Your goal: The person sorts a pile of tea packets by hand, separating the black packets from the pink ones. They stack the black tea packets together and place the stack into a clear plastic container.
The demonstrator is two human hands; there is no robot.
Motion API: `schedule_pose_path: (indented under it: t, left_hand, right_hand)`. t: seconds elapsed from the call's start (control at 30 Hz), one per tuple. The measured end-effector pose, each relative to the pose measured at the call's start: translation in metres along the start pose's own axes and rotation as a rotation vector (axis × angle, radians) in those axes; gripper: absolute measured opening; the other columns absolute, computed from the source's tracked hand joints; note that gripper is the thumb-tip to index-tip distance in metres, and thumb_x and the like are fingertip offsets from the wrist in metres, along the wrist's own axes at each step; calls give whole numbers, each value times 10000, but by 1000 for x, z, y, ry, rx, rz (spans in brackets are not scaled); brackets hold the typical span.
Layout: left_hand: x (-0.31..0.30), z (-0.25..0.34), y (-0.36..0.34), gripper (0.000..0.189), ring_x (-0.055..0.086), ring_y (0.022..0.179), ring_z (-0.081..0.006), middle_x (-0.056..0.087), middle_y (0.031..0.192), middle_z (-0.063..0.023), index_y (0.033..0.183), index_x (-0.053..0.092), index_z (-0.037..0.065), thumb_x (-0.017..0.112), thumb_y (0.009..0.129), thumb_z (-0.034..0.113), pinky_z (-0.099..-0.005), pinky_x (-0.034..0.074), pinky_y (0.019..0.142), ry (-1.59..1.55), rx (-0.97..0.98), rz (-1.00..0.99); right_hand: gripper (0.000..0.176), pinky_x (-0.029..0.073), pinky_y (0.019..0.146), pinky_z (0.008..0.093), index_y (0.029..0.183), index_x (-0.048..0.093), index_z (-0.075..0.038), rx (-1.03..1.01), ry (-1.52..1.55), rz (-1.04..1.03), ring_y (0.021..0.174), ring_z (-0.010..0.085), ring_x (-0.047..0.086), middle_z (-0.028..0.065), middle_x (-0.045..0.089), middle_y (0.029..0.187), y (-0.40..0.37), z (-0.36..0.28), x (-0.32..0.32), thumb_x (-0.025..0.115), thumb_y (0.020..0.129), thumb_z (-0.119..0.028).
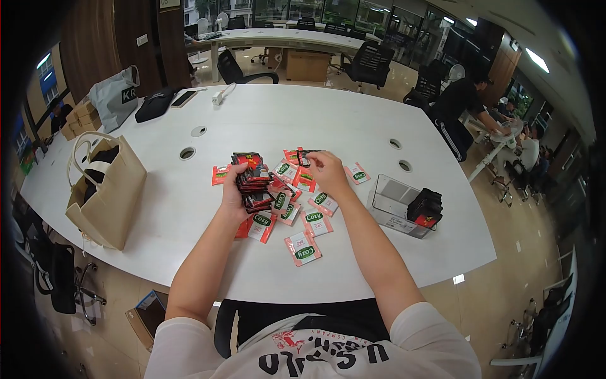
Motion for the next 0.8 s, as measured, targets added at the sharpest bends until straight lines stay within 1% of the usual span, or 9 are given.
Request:
schedule_pose_path:
  t: [0.03,0.13,0.23,0.33,0.43,0.53,0.6,0.7,0.8]
  left_hand:
    - [-1,0,1,455,707,1014,-269,713,1138,-123,1216,619,39,592,929,391,-450,595,889,3,7,-8]
    - [-5,0,5,459,708,1007,-273,712,1114,-130,1190,626,34,579,933,411,-454,597,884,23,28,-14]
    - [-5,2,5,467,706,993,-280,708,1087,-140,1164,631,25,566,937,429,-451,595,884,41,44,-1]
    - [-6,5,5,472,700,967,-288,700,1064,-157,1147,628,16,562,937,434,-443,594,888,29,53,-33]
    - [-10,6,9,473,695,945,-297,691,1045,-181,1136,622,9,569,933,434,-431,594,892,13,76,-52]
    - [-8,8,8,474,691,939,-301,685,1032,-200,1126,618,6,573,929,435,-421,590,887,1,95,-23]
    - [-2,10,4,475,688,940,-301,683,1028,-208,1124,618,6,575,926,436,-415,586,881,-3,88,-12]
    - [-1,11,3,442,726,801,-263,731,953,-104,1122,670,48,632,902,430,-469,639,735,-2,79,-18]
    - [-13,9,12,457,726,803,-266,736,961,-109,1136,673,44,632,906,437,-468,638,741,-8,64,-65]
  right_hand:
    - [352,531,1029,419,1282,701,-58,-43,-292,-97,1177,290,651,149,711,1195,1,2,-7,670,938,-126]
    - [458,464,1082,465,1361,629,-47,-171,-501,-17,1261,329,584,155,670,1303,-8,34,3,710,926,-165]
    - [513,438,1095,480,1407,585,-78,39,-582,-163,1249,342,581,153,647,1314,-9,35,2,722,930,-210]
    - [438,411,1138,578,1340,631,-79,60,-666,-213,1241,311,590,121,647,1242,-8,13,-5,715,957,-276]
    - [308,468,1013,479,1199,727,-82,79,-786,-274,1116,309,635,128,669,1163,-8,4,-5,709,959,-275]
    - [245,493,935,490,1108,760,-86,113,-864,-296,1057,315,652,128,682,1126,-6,-7,-4,677,982,-279]
    - [219,502,901,494,1080,751,-88,74,-876,-248,1029,321,669,135,700,1071,-8,0,0,658,990,-264]
    - [189,510,863,504,1018,731,-80,56,-845,-189,929,332,696,142,725,952,-5,14,3,638,995,-243]
    - [158,499,865,535,975,714,-92,89,-775,-100,810,330,719,124,749,855,0,14,-1,622,989,-219]
Point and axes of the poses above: each hand's wrist, its own y-axis towards the middle knuckle, its own x-axis out of the palm, z = x × y, the point moved 1 cm from there along y, towards the middle knuckle
